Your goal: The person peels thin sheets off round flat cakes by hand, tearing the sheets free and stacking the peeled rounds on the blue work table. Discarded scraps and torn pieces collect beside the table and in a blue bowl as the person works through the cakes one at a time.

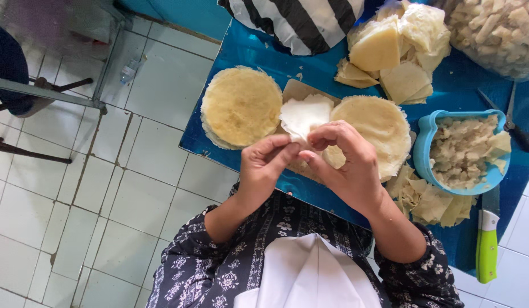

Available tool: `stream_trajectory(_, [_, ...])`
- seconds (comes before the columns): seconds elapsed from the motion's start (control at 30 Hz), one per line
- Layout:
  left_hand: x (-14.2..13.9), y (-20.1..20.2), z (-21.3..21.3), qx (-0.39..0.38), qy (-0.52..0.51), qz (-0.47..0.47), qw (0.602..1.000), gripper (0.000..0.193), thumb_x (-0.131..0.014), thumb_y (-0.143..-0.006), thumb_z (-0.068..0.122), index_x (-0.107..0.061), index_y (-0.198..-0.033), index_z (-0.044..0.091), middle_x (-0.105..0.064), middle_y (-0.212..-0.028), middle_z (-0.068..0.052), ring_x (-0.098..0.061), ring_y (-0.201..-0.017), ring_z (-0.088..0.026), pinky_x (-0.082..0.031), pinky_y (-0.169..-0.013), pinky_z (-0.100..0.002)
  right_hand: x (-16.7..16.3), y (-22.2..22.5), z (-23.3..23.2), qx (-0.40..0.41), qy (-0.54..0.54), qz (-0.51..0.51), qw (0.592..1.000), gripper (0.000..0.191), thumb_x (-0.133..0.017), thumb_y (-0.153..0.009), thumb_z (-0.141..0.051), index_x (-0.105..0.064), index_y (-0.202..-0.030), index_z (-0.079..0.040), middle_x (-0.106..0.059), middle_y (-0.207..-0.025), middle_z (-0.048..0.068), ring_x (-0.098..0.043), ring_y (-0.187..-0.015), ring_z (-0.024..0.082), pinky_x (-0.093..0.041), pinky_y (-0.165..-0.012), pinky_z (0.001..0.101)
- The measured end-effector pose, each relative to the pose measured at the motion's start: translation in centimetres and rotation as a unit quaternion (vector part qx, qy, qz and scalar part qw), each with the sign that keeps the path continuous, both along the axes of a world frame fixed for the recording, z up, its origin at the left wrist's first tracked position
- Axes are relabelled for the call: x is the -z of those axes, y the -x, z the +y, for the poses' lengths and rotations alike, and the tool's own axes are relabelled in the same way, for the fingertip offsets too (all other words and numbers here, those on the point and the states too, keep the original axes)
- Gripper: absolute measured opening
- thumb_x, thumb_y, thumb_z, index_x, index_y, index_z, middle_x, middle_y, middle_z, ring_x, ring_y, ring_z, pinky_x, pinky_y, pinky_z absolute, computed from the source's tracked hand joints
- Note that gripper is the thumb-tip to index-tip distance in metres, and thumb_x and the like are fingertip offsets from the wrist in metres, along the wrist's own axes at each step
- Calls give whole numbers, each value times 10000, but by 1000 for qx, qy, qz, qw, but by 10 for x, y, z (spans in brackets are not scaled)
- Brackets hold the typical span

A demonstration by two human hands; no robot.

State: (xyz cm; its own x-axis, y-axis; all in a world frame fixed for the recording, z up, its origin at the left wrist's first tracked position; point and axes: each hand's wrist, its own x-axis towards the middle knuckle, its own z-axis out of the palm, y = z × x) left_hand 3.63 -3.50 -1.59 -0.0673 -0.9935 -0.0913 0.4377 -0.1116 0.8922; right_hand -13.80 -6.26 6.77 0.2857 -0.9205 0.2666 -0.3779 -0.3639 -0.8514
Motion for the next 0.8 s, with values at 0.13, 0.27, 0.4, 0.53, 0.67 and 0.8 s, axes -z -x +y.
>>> stream_trajectory(0.13, [-1,2,3,9,94,-79,992,100,-680,-1038,26,-675,-1122,-29,-685,-1046,-15,-690,-948,-82,-578,-814,-222,6,4,4,32,23,32,999,155,-733,-909,52,-677,-1043,-3,-689,-990,87,-698,-886,147,-554,-778,265])
stream_trajectory(0.27, [4,-1,-1,-24,46,-8,999,116,-619,-1042,25,-648,-1151,-2,-686,-1098,-27,-663,-988,-90,-543,-881,-247,20,13,3,59,-69,-120,989,60,-658,-1042,11,-619,-1086,0,-672,-1069,82,-648,-946,146,-532,-861,271])
stream_trajectory(0.4, [10,-15,-17,2,-75,314,946,184,-501,-1061,120,-606,-1190,42,-700,-1187,-82,-680,-1077,-169,-533,-950,-330,35,29,-8,38,-292,-459,838,41,-564,-1101,-72,-576,-1109,-34,-674,-1088,81,-647,-954,145,-543,-882,275])
stream_trajectory(0.53, [12,-30,-26,12,-196,422,885,269,-449,-990,234,-614,-1137,80,-719,-1194,-80,-698,-1129,-220,-534,-996,-410,45,39,-10,26,-406,-573,712,75,-559,-1103,-118,-588,-1077,-54,-669,-992,61,-648,-843,122,-554,-782,296])
stream_trajectory(0.67, [7,-47,-34,14,-143,450,881,316,-445,-1063,220,-621,-1238,25,-707,-1270,-129,-669,-1211,-255,-508,-1082,-422,50,53,-1,58,-381,-613,690,75,-555,-1126,-97,-601,-1153,-44,-700,-1138,85,-677,-949,122,-549,-856,256])
stream_trajectory(0.8, [0,-64,-41,-44,-150,424,892,434,-438,-1002,235,-623,-1294,-28,-699,-1265,-152,-669,-1195,-277,-516,-1081,-434,52,76,8,137,-368,-652,649,218,-544,-1149,-126,-628,-1298,9,-717,-1239,116,-708,-1053,163,-565,-929,275])
